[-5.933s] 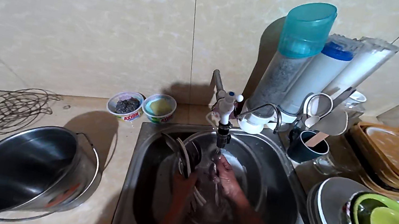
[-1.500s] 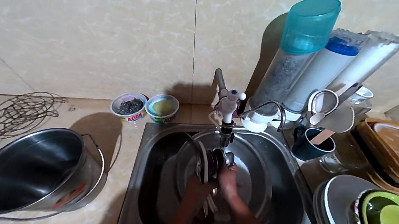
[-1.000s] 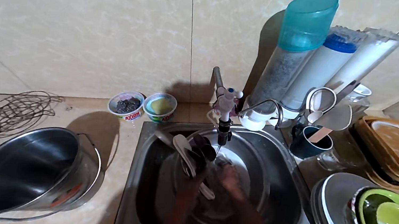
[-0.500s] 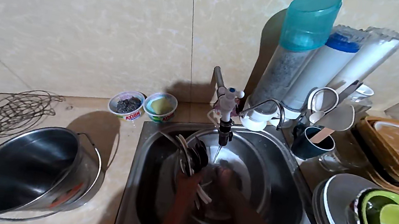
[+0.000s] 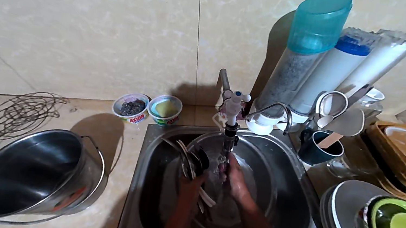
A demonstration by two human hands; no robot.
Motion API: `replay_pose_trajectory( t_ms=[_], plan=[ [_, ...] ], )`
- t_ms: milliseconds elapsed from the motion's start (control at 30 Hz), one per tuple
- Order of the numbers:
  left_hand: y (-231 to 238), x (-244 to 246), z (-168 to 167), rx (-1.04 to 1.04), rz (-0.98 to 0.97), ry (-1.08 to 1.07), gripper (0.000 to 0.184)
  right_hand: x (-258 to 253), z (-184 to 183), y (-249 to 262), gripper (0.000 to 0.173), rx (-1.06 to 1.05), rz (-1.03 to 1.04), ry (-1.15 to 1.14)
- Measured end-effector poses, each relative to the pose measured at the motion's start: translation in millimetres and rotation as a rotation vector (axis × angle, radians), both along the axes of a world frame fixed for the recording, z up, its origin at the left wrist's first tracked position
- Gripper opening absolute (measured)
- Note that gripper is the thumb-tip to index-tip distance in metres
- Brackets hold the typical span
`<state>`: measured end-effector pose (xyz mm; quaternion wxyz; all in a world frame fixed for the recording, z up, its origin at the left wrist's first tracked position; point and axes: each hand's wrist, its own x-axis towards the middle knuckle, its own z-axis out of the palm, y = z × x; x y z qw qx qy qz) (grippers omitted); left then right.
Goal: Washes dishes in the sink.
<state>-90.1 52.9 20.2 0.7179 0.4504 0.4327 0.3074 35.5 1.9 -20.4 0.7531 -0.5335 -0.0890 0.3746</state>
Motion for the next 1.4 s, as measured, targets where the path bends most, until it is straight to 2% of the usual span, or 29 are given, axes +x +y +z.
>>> replay_pose_trajectory(
  t_ms=[33,67,267,333,433,467,600,700,800,867,1000,1100,1233,1400],
  plan=[
    [0.4,0.1,-1.0,-0.005,-0.007,0.002,0.018,0.4,0.6,-0.5,0.055,-0.018,0.012,0.063],
    [0.8,0.2,-2.1,-0.011,-0.016,0.003,0.016,0.6,0.3,-2.1,0.059,-0.025,0.025,0.089],
    [-0.6,2.3,-5.5,-0.043,-0.062,0.017,0.018,-4.5,-2.7,-2.8,0.03,0.085,-0.001,0.381],
    [-1.3,3.0,-6.5,-0.045,-0.08,0.03,0.024,-10.4,-4.1,0.4,0.032,0.099,-0.012,0.403],
    [-3.3,2.6,-3.5,-0.025,-0.12,0.091,0.038,-19.2,-6.3,6.1,0.054,0.027,0.045,0.345],
    [-3.8,2.8,-3.4,-0.012,-0.126,0.108,0.039,-22.0,-5.1,7.5,0.054,0.021,0.044,0.328],
    [-2.6,1.1,-3.7,-0.016,-0.124,0.113,0.037,-23.2,-8.8,10.0,0.033,0.165,0.026,0.328],
    [0.0,-1.2,-0.1,-0.104,-0.107,0.04,0.028,-23.9,3.2,7.9,0.024,0.102,-0.04,0.333],
    [3.1,-2.3,4.2,-0.22,-0.123,-0.071,0.021,-19.6,14.8,2.1,0.028,0.023,-0.055,0.289],
    [3.6,-3.3,5.9,-0.235,-0.149,-0.102,0.018,-17.6,18.9,-5.5,0.028,0.03,0.063,0.272],
    [5.4,-5.6,2.7,-0.237,-0.182,-0.122,0.02,-16.7,20.7,-15.1,0.014,0.039,0.273,0.205],
    [8.9,-6.9,0.9,-0.266,-0.208,-0.163,0.018,-9.6,18.7,-23.6,0.026,0.051,0.379,0.06],
    [10.9,-7.3,5.4,-0.299,-0.217,-0.097,0.021,-14.9,21.1,-20.4,0.025,-0.112,0.345,-0.108],
    [15.2,-9.6,7.0,-0.302,-0.216,-0.08,0.025,-7.6,22.1,-20.4,0.018,-0.141,0.223,-0.019]
  ],
)
